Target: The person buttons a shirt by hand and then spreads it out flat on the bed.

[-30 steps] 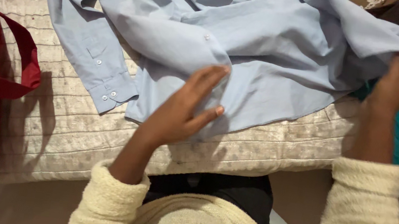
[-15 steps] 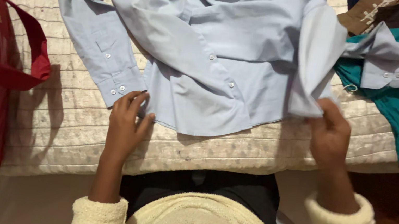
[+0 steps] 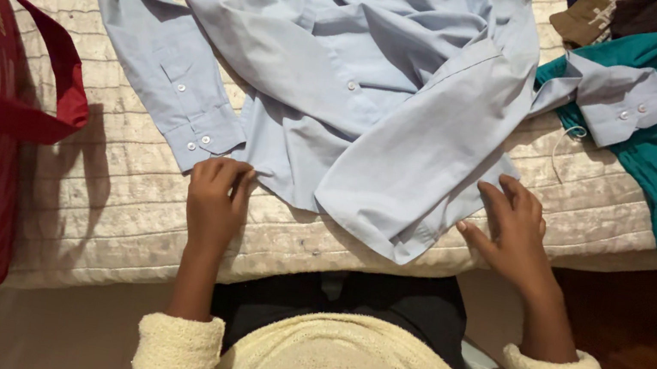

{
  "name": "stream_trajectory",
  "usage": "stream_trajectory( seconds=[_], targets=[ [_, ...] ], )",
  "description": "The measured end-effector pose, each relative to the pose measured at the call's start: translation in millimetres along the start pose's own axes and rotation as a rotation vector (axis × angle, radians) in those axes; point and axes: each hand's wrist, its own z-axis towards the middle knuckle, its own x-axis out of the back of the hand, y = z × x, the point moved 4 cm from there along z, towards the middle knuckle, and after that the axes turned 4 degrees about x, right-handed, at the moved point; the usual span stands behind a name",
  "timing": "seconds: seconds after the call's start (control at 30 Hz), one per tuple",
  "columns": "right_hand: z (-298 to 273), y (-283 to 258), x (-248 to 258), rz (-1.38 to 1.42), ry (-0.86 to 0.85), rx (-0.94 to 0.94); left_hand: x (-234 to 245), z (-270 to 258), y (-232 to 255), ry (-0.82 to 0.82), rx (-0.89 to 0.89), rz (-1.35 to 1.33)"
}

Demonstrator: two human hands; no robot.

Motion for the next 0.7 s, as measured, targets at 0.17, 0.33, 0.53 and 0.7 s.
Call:
stream_trajectory(
  seconds=[0.17, 0.33, 0.53, 0.7],
  targets=[
    [0, 5, -9, -0.059, 0.088, -0.055, 10, -13, -11, 0.052, 0.164, -0.127],
    [9, 10, -9, 0.024, 0.277, -0.061, 31, -26, -24, 0.115, 0.104, 0.005],
    [-27, 38, 10, 0.151, 0.066, -0.152, 84, -64, -43, 0.097, 0.205, 0.132],
    [-91, 68, 24, 0.265, -0.524, -0.558, 118, -90, -46, -0.055, 0.382, 0.241]
  ],
)
